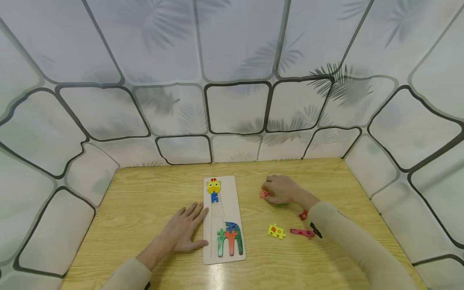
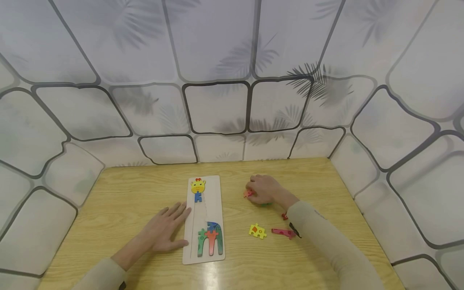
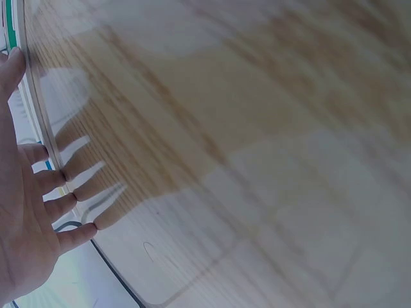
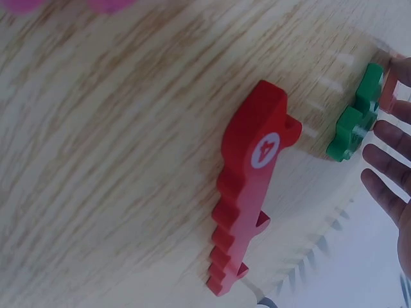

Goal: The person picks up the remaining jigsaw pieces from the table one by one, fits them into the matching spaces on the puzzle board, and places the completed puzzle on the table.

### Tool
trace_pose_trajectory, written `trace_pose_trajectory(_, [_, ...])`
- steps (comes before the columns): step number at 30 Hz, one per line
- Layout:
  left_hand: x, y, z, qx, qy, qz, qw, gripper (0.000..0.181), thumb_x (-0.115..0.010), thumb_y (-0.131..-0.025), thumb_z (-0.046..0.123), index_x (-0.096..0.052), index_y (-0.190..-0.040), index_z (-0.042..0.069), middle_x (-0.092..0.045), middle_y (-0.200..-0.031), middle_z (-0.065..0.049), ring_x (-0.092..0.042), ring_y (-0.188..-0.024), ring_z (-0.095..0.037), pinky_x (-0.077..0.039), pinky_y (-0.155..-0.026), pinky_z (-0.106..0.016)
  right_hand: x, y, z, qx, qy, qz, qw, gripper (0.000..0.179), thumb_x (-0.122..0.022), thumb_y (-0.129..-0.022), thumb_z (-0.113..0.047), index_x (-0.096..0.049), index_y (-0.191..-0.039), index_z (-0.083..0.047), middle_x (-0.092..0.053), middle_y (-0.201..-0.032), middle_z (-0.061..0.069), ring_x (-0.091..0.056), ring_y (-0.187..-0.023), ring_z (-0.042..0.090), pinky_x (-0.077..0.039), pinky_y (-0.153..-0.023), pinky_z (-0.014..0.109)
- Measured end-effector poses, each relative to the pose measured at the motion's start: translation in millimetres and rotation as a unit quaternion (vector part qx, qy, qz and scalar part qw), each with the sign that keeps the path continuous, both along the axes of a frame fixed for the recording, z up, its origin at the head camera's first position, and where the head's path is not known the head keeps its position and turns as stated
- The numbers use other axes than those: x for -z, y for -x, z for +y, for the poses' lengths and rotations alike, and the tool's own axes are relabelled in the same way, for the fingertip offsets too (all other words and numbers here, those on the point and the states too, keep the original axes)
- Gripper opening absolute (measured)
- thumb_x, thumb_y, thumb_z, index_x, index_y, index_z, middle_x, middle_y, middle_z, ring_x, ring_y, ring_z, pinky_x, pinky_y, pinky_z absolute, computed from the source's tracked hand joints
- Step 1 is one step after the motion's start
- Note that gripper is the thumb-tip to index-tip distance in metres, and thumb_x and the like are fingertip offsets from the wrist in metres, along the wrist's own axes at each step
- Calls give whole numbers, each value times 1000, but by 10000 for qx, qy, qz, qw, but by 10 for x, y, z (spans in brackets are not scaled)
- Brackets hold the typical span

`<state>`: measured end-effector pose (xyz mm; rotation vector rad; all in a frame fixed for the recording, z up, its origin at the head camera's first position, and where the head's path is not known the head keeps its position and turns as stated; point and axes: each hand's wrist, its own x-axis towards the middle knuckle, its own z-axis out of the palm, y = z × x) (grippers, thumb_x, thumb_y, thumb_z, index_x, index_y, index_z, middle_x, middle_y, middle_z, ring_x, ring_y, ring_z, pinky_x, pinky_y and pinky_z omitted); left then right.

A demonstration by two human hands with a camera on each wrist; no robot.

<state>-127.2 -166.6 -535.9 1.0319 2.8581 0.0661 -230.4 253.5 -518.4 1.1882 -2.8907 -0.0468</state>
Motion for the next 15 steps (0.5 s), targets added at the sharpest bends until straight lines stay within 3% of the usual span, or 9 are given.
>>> trace_pose_trajectory(15, [-1,10,-2,2,30,-38,10000,104,-48,-92,83,-33,-166,12,-35,-172,-17,-38,-158,-40,-42,-121,-62,30,-4,6,148,-1,-106,9998,33,-70,-96,-40,-75,-118,-16,-68,-105,2,-65,-89,18,-59,-78,38])
